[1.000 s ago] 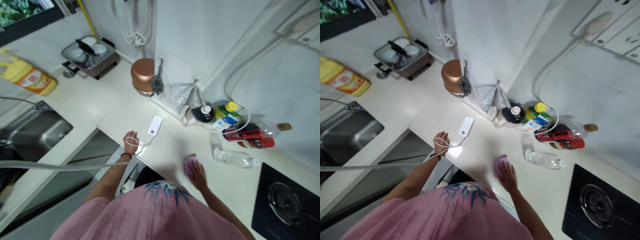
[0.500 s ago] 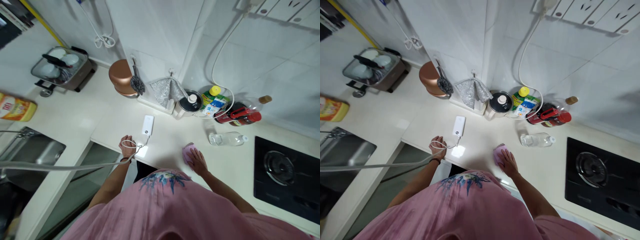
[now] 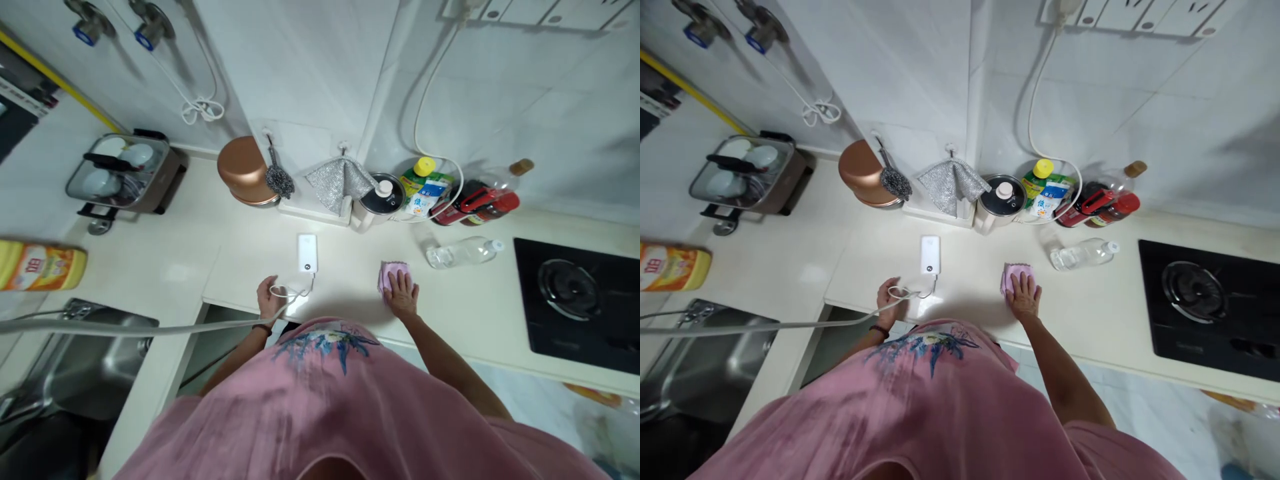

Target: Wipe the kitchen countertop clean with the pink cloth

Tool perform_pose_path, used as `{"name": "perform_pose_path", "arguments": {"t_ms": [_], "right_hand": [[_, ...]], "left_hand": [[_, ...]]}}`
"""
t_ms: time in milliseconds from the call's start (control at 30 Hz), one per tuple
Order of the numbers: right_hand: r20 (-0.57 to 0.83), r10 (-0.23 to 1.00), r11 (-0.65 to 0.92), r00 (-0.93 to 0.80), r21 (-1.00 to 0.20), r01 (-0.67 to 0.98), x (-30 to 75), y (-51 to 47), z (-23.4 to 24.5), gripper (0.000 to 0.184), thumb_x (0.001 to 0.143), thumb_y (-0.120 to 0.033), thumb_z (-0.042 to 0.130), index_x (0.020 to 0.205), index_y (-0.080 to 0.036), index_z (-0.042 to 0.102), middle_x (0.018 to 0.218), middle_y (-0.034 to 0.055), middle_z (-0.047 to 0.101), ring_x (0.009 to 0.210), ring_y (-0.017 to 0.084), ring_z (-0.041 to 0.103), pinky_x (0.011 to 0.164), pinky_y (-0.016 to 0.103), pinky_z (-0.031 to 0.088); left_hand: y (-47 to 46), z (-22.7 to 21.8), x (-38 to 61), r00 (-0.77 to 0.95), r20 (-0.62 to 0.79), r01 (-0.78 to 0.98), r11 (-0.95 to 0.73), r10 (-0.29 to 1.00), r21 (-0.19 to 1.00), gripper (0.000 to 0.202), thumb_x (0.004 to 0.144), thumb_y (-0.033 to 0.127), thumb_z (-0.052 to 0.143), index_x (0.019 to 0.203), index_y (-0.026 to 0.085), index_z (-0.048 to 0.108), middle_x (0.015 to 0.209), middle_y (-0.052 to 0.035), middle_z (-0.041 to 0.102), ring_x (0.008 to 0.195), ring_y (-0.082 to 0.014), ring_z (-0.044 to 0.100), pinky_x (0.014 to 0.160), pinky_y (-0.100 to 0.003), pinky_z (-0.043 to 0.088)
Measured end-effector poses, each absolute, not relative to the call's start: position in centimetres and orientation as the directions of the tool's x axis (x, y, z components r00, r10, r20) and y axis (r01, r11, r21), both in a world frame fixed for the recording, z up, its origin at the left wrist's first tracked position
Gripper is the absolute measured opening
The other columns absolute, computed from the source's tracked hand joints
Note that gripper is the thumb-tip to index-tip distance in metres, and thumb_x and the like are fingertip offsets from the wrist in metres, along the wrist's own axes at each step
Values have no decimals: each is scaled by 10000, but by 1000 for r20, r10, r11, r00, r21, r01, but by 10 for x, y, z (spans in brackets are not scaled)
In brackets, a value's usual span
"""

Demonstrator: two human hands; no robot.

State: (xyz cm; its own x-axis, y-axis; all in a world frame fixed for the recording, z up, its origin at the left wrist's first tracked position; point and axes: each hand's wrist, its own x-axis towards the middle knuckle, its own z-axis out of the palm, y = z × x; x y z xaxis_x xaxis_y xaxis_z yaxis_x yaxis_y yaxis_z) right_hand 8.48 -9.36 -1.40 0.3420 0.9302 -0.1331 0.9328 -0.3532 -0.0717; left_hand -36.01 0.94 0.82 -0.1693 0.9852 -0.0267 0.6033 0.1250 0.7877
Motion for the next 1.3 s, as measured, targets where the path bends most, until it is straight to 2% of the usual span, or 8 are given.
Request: {"name": "perform_pose_path", "arguments": {"t_ms": [100, 167, 300, 400, 500, 633, 800, 1300], "right_hand": [[-2, 904, -410, 428, -289, 865, 52, -87, 1, 540, 984, -386, 420, 1487, -203, 492, 1601, 149, 391, 1484, 354, 283, 1187, 652, 170], [36, 915, -329, 403, -511, 794, 15, -79, 12, 498, 959, -376, 478, 1400, -168, 582, 1497, 183, 511, 1364, 341, 451, 1150, 585, 321], [-43, 997, -70, 60, -804, 591, -79, -51, 30, 469, 878, -395, 646, 1328, -264, 647, 1382, 70, 629, 893, 172, 657, 833, 321, 566], [-74, 970, 27, -233, -916, 401, -134, -28, 39, 592, 818, -431, 755, 1363, -241, 624, 1350, 50, 653, 791, 133, 632, 754, 269, 547], [-83, 942, 41, -324, -933, 358, -155, -14, 41, 376, 909, -461, 670, 1149, -180, 740, 1008, 18, 759, 757, 138, 630, 753, 262, 514], [-40, 925, 98, -379, -937, 336, -145, -10, 39, 423, 981, -536, 523, 945, -207, 786, 896, 26, 758, 806, 173, 671, 765, 282, 508], [15, 907, 160, -422, -937, 311, -124, -12, 35, 478, 978, -599, 476, 940, -244, 794, 1007, 65, 759, 926, 210, 688, 824, 334, 527], [-103, 992, -87, -68, -972, 217, -97, -10, 25, 447, 922, -589, 540, 894, -213, 779, 803, 52, 752, 789, 213, 699, 755, 357, 578]], "left_hand": [[23, 44, -391, -6, 25, 489, -19, 1000, 872, 461, 848, 221, 508, 1302, 189, 584, 1376, -132, 586, 1286, -291, 537, 1037, -446, 483], [35, 74, -406, 167, 22, 445, -95, 986, 890, 487, 841, 204, 513, 1321, 211, 594, 1378, -106, 601, 1277, -279, 549, 1046, -443, 483], [63, 128, -400, 541, -37, 391, -213, 840, 895, 592, 874, 283, 614, 1456, 230, 520, 1457, -118, 557, 1310, -280, 534, 1067, -448, 486], [77, 151, -374, 776, 13, 255, -333, 631, 908, 533, 903, 334, 654, 1423, 242, 577, 1460, -114, 568, 1360, -279, 500, 1137, -473, 431], [79, 157, -353, 836, 52, 160, -335, 546, 929, 305, 969, 353, 576, 1210, 245, 729, 1356, -106, 657, 1314, -259, 554, 1135, -471, 432], [63, 153, -349, 689, 5, 180, -178, 724, 967, 299, 992, 403, 541, 978, 217, 775, 1103, -105, 767, 1070, -223, 701, 989, -384, 535], [42, 153, -359, 197, 29, 226, -74, 980, 971, 276, 949, 427, 603, 852, 206, 738, 875, -71, 783, 855, -202, 727, 839, -341, 567], [24, 218, -408, -270, 21, -55, -37, 963, 998, 403, 791, 508, 771, 650, 192, 564, 616, -15, 691, 600, -184, 701, 523, -278, 547]]}}
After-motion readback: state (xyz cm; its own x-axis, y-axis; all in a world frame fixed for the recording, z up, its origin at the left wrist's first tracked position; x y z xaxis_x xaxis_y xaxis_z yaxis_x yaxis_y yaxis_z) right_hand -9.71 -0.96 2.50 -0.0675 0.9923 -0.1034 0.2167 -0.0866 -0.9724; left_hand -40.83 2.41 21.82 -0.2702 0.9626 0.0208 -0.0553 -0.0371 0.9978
